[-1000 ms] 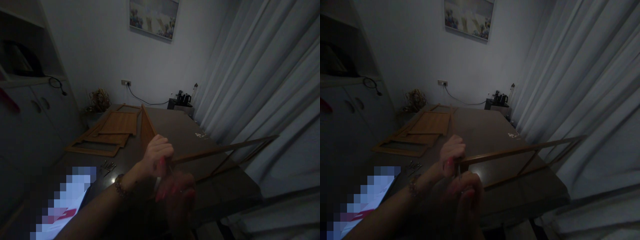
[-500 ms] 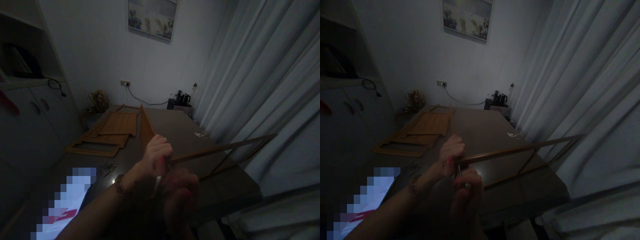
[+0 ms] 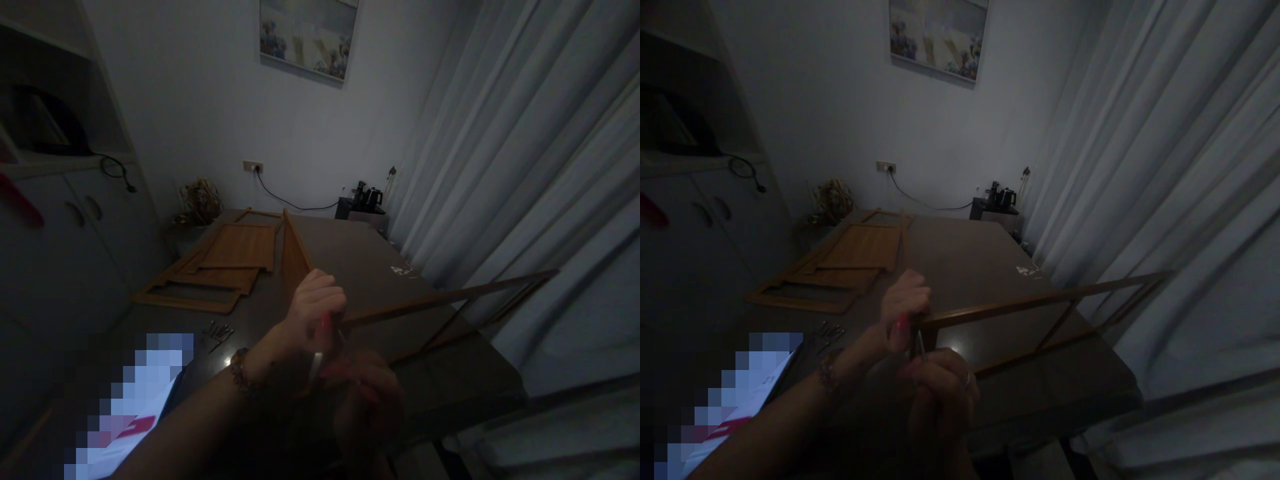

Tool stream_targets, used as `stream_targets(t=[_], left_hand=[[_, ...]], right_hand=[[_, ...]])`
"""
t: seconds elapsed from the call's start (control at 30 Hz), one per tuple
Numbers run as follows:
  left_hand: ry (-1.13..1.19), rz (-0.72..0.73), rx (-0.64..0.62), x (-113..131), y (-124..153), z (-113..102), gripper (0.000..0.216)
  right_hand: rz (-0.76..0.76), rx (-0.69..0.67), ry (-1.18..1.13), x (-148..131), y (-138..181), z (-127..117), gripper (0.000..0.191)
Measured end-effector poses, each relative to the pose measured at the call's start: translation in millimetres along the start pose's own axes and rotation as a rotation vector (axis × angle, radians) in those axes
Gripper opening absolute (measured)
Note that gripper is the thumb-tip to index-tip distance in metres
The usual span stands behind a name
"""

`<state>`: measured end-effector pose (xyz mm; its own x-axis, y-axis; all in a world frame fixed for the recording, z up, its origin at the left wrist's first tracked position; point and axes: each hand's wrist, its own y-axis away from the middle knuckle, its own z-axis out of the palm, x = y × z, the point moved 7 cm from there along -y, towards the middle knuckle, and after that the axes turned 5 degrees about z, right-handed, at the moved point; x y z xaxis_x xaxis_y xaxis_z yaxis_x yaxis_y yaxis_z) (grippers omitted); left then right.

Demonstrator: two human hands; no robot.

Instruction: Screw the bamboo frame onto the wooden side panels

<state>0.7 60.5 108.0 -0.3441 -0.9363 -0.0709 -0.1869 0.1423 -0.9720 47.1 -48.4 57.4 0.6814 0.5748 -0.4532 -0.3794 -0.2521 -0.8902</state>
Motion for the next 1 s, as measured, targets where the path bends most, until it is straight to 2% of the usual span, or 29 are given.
stream_targets(t=[0.23, 0.4, 0.53, 0.67, 0.83, 1.0], left_hand=[[-0.029, 0.001, -0.017, 4, -4, -4, 0.044], [0.031, -0.031, 0.056, -2, 3, -3, 0.039], [0.085, -0.061, 0.146, -8, 9, -4, 0.035], [0.092, -0.061, 0.149, -10, 12, -3, 0.034], [0.083, -0.068, 0.134, -10, 11, -3, 0.034], [0.085, -0.062, 0.156, -10, 10, -4, 0.036]], right_hand=[[0.008, 0.001, -0.054, 8, 2, 6, 0.029], [0.048, -0.012, -0.052, 10, 1, 8, 0.034], [0.088, 0.038, -0.132, 9, -1, 9, 0.027], [0.094, 0.087, -0.207, 3, -4, 9, 0.016], [0.125, 0.088, -0.165, -4, -4, 9, 0.016], [0.036, 0.119, -0.065, -12, -1, 6, 0.014]])
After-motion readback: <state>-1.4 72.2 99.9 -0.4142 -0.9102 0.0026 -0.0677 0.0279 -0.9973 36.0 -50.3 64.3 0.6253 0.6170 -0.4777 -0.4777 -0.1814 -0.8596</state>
